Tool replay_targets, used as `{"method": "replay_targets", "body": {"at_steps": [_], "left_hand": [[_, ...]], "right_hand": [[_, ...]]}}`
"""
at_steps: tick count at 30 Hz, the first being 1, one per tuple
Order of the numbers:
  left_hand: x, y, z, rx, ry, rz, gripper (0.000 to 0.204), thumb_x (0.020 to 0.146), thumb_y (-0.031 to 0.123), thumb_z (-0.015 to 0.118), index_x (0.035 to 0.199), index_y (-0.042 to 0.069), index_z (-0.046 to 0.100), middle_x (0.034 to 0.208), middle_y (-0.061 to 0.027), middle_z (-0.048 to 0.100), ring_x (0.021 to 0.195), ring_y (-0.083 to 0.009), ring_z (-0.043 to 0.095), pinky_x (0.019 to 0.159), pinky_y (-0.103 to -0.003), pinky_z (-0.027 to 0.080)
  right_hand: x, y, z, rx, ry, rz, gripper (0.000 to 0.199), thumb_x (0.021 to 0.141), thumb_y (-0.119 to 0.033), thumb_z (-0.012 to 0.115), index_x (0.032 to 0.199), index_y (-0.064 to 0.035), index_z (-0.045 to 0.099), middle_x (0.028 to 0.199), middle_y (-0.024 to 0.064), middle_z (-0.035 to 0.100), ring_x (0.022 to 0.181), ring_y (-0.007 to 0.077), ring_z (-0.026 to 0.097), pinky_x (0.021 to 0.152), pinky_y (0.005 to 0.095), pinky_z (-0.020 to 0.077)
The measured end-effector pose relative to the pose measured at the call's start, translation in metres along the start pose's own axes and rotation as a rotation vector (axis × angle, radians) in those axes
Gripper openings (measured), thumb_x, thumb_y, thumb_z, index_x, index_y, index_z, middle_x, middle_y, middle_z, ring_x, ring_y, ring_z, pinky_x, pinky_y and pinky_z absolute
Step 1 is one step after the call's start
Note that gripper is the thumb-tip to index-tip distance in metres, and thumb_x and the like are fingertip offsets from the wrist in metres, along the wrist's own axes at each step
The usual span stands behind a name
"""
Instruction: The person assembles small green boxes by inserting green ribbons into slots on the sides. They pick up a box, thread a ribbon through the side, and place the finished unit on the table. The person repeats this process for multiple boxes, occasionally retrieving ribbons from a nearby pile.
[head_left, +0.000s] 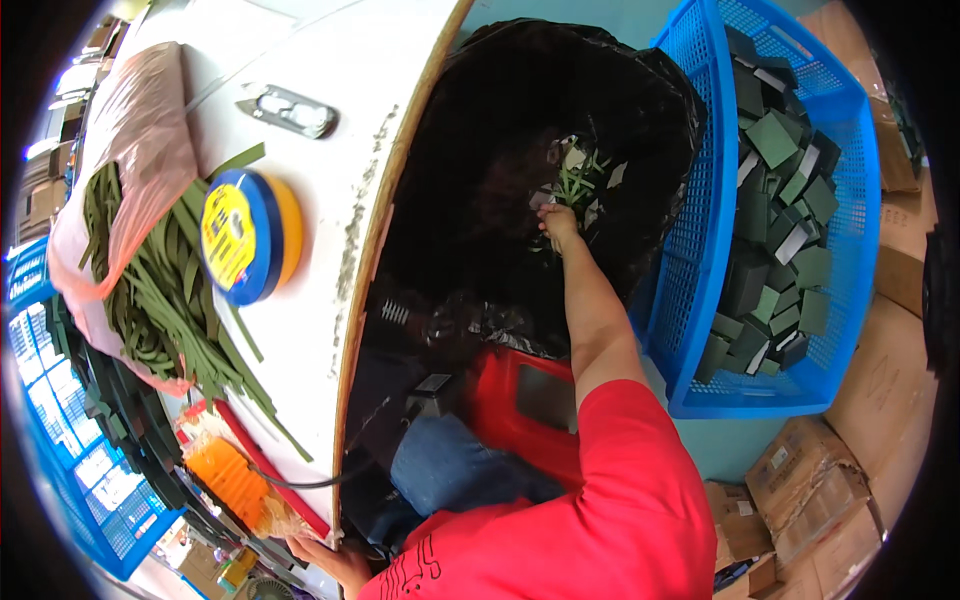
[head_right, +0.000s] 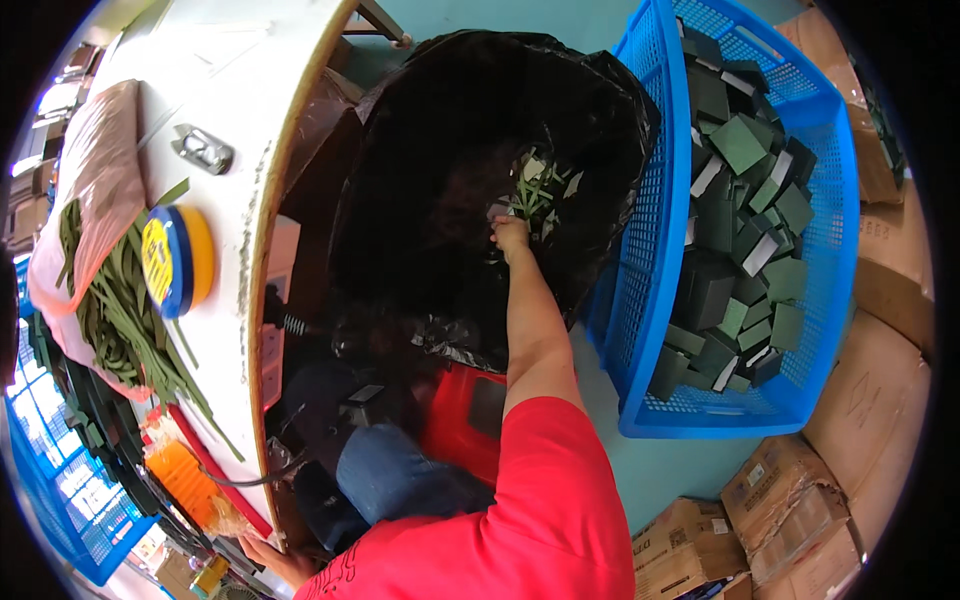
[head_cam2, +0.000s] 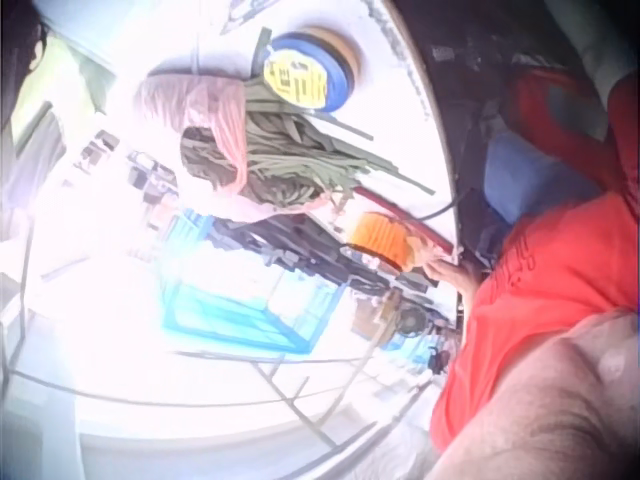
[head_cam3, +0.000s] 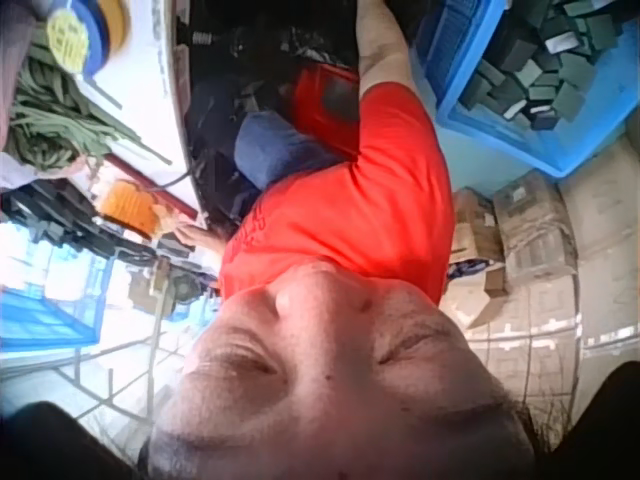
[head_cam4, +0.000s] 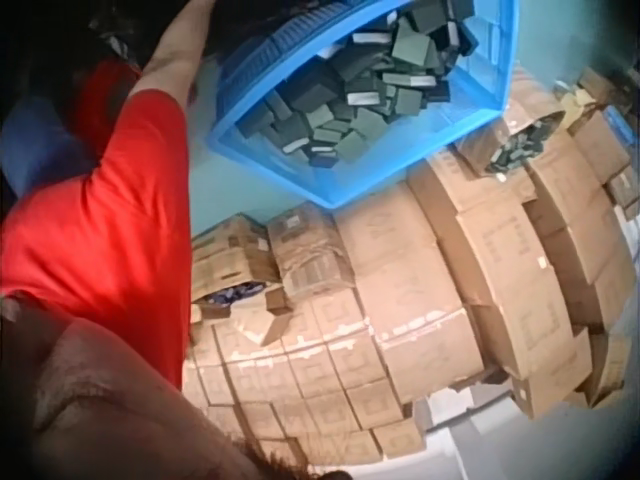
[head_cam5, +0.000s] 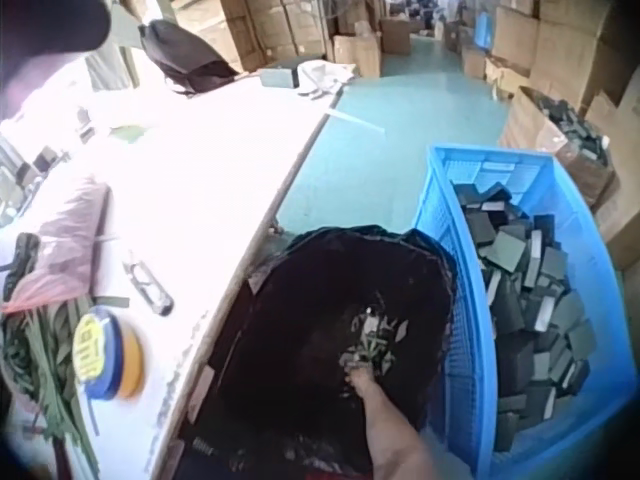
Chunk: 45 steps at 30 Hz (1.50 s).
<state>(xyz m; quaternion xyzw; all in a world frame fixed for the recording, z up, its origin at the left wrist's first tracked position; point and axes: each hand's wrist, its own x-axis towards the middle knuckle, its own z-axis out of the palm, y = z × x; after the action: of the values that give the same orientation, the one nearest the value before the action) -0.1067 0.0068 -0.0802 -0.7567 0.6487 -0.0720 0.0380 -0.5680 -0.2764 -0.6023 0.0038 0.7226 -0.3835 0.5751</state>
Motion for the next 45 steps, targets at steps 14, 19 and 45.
{"method": "replay_targets", "body": {"at_steps": [14,19,45], "left_hand": [[-0.021,-0.048,0.013,0.109,0.011,0.032,0.082,0.079,-0.009,0.056,0.152,-0.005,0.019,0.153,-0.0329,0.024,0.142,-0.0503,0.027,0.118,-0.054,0.022],[-0.024,-0.041,0.015,0.122,-0.004,0.008,0.082,0.079,-0.009,0.056,0.152,-0.005,0.019,0.153,-0.0332,0.024,0.141,-0.0508,0.027,0.118,-0.054,0.022],[-0.023,-0.042,0.016,0.118,0.003,0.022,0.083,0.079,-0.007,0.06,0.151,-0.005,0.019,0.151,-0.0349,0.025,0.139,-0.0533,0.028,0.116,-0.057,0.022]], "right_hand": [[0.064,0.057,0.043,0.3,0.147,0.444,0.021,0.101,-0.017,0.041,0.109,-0.0186,0.061,0.08,0.0004,0.055,0.051,0.0119,0.04,0.042,0.0244,0.0313],[0.042,0.043,0.039,0.377,0.086,0.313,0.033,0.1,-0.015,0.038,0.117,-0.0239,0.065,0.089,-0.0012,0.06,0.054,0.01,0.043,0.042,0.0211,0.0312],[0.045,0.063,0.017,0.438,0.476,-0.188,0.035,0.082,0.0,0.076,0.112,-0.0042,0.057,0.089,0.0094,0.065,0.076,0.0189,0.059,0.074,0.0329,0.0494]]}}
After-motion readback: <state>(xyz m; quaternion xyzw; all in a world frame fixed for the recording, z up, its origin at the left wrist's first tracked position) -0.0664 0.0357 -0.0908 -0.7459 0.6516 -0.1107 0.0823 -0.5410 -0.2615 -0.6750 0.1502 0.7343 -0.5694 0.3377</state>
